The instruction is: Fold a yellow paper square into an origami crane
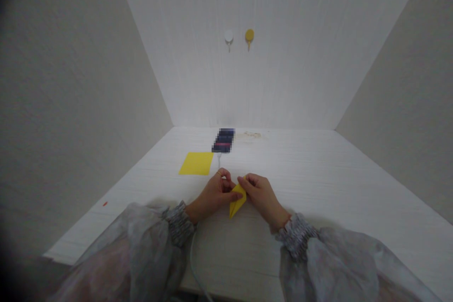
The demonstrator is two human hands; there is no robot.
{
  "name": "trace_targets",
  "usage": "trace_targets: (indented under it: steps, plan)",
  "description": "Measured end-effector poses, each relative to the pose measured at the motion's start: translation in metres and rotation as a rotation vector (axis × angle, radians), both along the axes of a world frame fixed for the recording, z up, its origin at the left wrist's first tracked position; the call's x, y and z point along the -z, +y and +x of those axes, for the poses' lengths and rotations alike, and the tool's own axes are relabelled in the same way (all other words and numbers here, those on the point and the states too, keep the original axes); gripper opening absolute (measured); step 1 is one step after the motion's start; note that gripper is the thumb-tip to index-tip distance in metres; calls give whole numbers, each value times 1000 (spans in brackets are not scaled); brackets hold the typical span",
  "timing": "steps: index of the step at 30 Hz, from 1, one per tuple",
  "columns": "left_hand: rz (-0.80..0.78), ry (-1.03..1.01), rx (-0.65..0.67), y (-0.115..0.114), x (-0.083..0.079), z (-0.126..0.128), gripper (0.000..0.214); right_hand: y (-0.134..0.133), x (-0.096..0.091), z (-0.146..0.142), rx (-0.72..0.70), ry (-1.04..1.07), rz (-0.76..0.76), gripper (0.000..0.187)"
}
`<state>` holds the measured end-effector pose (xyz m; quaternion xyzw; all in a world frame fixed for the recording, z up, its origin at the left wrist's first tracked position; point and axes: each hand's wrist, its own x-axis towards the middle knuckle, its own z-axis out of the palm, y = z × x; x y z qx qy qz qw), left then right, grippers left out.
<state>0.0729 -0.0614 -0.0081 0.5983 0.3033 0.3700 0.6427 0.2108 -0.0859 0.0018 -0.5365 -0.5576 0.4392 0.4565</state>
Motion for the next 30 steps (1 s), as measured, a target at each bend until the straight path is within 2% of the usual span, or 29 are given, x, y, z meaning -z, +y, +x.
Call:
trace_targets:
  steps: [9, 12, 16, 22, 28, 30]
  plan:
    - [-1, -45, 30, 1, 2, 1, 44, 4, 6, 5, 136, -132, 53, 34]
    - [-49, -97, 36, 1, 2, 1, 44, 4, 5, 5, 111, -39, 33, 35]
    - [-45, -189, -53, 4, 0, 2, 39, 1, 2, 3, -2, 104, 17, 36]
    - [13, -224, -125, 6, 1, 1, 29, -2, -1, 0, -52, 92, -3, 23]
    - [-20, -202, -111, 2, -4, 1, 31, -4, -5, 1, -25, 30, 35, 23]
    - [-24, -197, -146, 1, -7, 2, 31, -5, -6, 0, -14, 6, 75, 24]
